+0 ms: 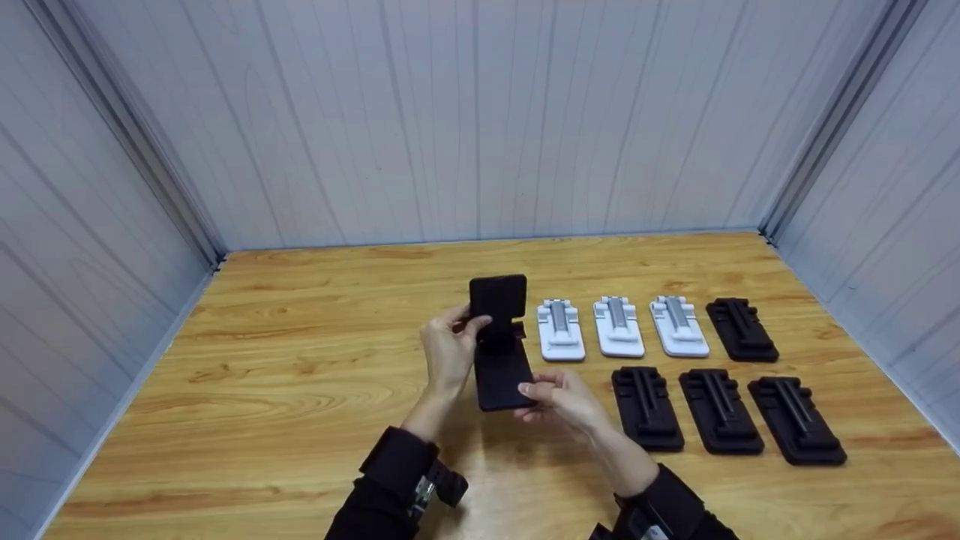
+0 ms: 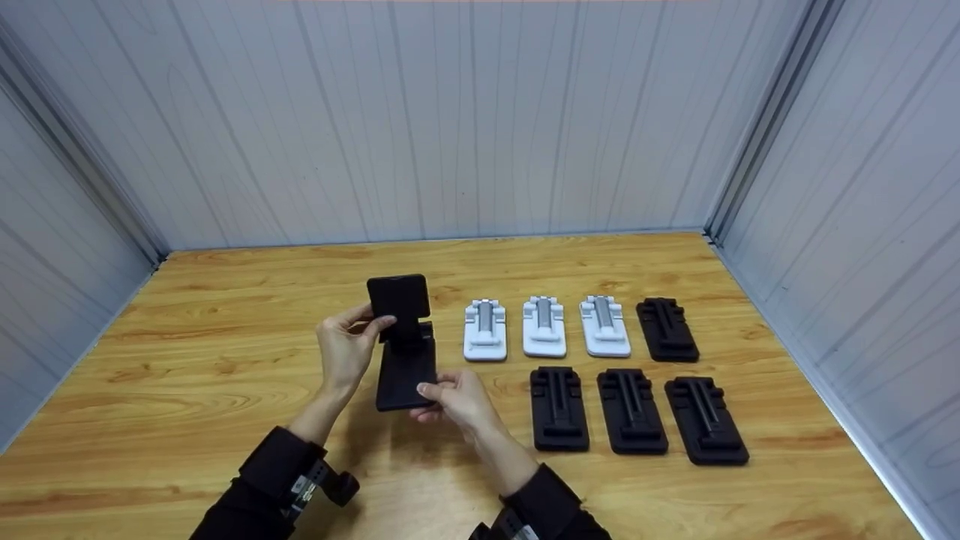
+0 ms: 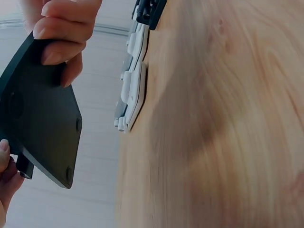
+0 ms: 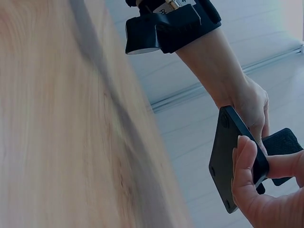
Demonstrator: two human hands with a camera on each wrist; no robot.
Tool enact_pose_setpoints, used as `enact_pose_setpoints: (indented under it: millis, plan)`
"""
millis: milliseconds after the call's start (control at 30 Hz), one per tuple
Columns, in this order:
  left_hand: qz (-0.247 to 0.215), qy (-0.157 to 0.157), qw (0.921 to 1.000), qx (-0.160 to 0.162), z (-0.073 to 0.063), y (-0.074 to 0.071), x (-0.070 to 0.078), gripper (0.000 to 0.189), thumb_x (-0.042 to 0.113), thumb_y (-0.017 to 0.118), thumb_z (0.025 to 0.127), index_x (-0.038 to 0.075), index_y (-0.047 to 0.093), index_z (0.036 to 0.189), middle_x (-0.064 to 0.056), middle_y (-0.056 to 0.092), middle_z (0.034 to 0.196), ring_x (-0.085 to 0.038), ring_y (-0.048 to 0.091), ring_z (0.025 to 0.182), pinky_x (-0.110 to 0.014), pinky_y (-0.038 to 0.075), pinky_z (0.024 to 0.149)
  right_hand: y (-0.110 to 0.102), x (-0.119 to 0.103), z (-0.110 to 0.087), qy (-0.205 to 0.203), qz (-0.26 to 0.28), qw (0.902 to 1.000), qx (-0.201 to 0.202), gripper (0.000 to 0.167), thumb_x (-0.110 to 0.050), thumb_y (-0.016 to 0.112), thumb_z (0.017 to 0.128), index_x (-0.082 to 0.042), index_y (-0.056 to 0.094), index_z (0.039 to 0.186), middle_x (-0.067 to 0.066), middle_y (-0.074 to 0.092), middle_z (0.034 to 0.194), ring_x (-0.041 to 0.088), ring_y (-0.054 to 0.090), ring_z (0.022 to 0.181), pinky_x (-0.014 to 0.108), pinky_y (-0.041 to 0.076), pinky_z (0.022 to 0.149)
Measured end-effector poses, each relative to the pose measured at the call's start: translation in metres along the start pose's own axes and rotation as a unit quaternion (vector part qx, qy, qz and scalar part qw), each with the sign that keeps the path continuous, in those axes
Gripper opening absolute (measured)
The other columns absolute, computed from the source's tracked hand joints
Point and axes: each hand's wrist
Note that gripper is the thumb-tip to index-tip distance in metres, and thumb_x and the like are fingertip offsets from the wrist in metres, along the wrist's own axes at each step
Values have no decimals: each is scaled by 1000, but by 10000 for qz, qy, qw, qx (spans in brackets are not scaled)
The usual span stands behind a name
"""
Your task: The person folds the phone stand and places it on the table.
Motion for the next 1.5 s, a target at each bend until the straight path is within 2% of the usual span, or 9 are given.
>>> enact_pose_setpoints:
  millis: [200, 333, 433, 533, 600, 733, 933, 1200, 1500]
  plan:
    - [442, 61, 9973, -585, 6, -10, 14, 22, -9, 82, 89, -13, 78, 110, -27, 80, 95, -42, 79, 87, -50, 69, 83, -1, 0, -1, 32, -12, 9999, 160, 8, 5, 56, 103, 5, 63, 105, 2, 71, 80, 8, 74, 66, 16, 63, 66]
    - [771, 487, 9939, -628, 14, -16, 30, 30, -8, 83, 89, -14, 75, 118, -28, 79, 102, -41, 78, 89, -51, 69, 83, 1, 0, -1, -2, -42, 9997, 229, 11, 6, 56, 103, 11, 61, 111, 2, 69, 85, 9, 75, 66, 17, 63, 64]
    - [939, 740, 9912, -571, 19, -18, 39, 29, -7, 82, 90, -15, 75, 118, -28, 79, 103, -40, 78, 91, -47, 69, 83, 2, 0, -2, 0, 20, 9997, 242, 14, 7, 56, 103, 12, 62, 114, 2, 71, 86, 10, 74, 65, 17, 63, 64]
    - [1146, 1015, 9871, -473, 20, -18, 42, 22, -6, 81, 91, -13, 78, 112, -25, 79, 98, -37, 78, 88, -42, 69, 79, 2, 0, -1, -19, 43, 9997, 258, 10, 8, 56, 102, 8, 63, 109, 1, 72, 84, 10, 75, 65, 17, 62, 62]
    - [1371, 1324, 9811, -322, 18, -18, 41, 19, -6, 82, 90, -12, 78, 108, -23, 79, 95, -34, 78, 84, -39, 69, 75, 3, 0, -1, -40, 5, 9996, 270, 10, 8, 56, 102, 7, 64, 108, 0, 73, 83, 9, 75, 64, 17, 62, 61]
    - [1702, 1906, 9668, 43, 13, -15, 35, 16, -3, 84, 87, -9, 79, 102, -18, 78, 90, -31, 77, 78, -38, 66, 69, 3, 1, 0, -48, -155, 9993, 350, 19, 8, 57, 101, 16, 63, 117, 2, 76, 84, 9, 74, 63, 17, 61, 60]
    - [1511, 2313, 9606, 305, 4, -10, 28, 18, -6, 86, 83, -8, 78, 100, -16, 77, 85, -30, 76, 75, -38, 66, 67, 1, -1, 0, 30, -229, 9983, 535, 28, 5, 58, 102, 21, 59, 124, 3, 74, 84, 8, 73, 62, 16, 60, 59]
    - [1165, 2931, 9469, 619, -6, -4, 19, 21, -12, 88, 77, -6, 79, 95, -14, 75, 81, -28, 74, 70, -35, 65, 64, -4, -6, 0, 183, -169, 9980, 573, 22, 2, 59, 102, 16, 61, 119, 2, 73, 83, 8, 72, 63, 17, 60, 60]
    - [1215, 3036, 9437, 504, -18, 0, 22, 20, -13, 89, 76, -3, 80, 91, -10, 76, 80, -21, 73, 67, -29, 62, 61, -9, -13, 1, 147, 118, 9974, 690, 30, 2, 57, 103, 21, 55, 127, 3, 75, 86, 8, 72, 64, 17, 62, 64]
Point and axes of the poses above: each hand's wrist, its own z-axis towards the middle knuckle, its own y-axis out of the palm, x = y × z
